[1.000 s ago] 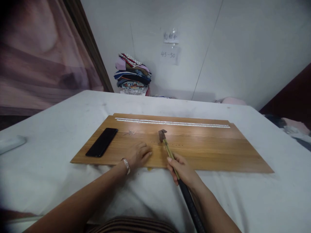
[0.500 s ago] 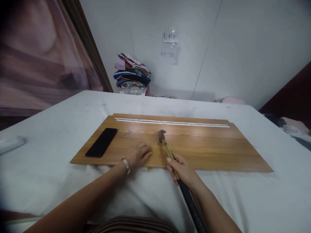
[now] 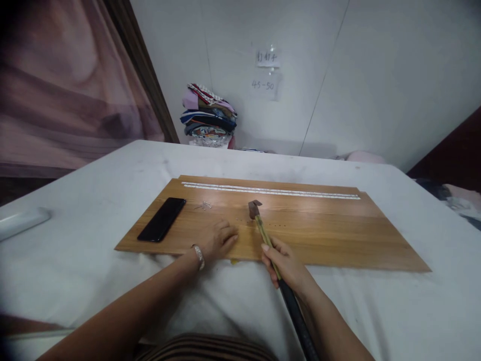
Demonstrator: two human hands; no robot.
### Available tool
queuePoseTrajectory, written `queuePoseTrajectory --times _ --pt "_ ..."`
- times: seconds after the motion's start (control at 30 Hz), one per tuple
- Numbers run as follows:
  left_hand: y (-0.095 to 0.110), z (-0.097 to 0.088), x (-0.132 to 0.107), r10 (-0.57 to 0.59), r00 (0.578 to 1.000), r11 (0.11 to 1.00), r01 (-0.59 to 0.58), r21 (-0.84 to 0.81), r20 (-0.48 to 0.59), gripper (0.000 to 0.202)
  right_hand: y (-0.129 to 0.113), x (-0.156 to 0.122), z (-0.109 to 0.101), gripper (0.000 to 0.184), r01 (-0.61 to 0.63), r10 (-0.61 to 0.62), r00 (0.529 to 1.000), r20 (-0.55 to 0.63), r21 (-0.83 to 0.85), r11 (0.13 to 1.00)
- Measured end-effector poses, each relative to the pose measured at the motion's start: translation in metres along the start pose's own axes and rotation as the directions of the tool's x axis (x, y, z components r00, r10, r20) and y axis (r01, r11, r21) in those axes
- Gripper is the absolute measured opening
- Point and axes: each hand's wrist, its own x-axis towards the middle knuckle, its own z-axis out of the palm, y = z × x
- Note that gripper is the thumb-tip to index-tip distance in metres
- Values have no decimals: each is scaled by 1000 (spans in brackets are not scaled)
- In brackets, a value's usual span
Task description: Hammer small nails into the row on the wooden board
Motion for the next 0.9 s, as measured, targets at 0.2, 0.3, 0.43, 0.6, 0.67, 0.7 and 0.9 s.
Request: queuePoseTrajectory --times 0.2,0.3,0.43,0.6,0.67,0.7,0.9 --pt "-1 2 0 9 1000 1000 -9 2 -7 24 2 1 -1 39 -21 21 1000 3 -16 1000" --pt "-1 1 0 12 1000 1000 -12 2 -1 25 2 1 -1 39 -14 14 1000 -2 1 1000" --pt "0 -1 0 13 1000 1000 -13 4 1 25 4 2 -2 38 -12 12 1000 4 17 1000" --pt "0 -1 0 6 1000 1000 -6 -6 6 23 2 2 -2 40 -8 7 1000 4 2 1000" --pt "-1 0 0 3 1000 1000 -3 -4 2 24 1 1 -1 41 -5 5 1000 -5 5 1000" --pt "-1 1 0 5 1000 1000 -5 -4 -1 24 0 0 0 41 -4 4 1000 -13 10 1000" --pt "-2 3 -1 16 1000 1000 -16 -2 -4 26 0 0 1 40 -15 15 1000 -8 -10 1000"
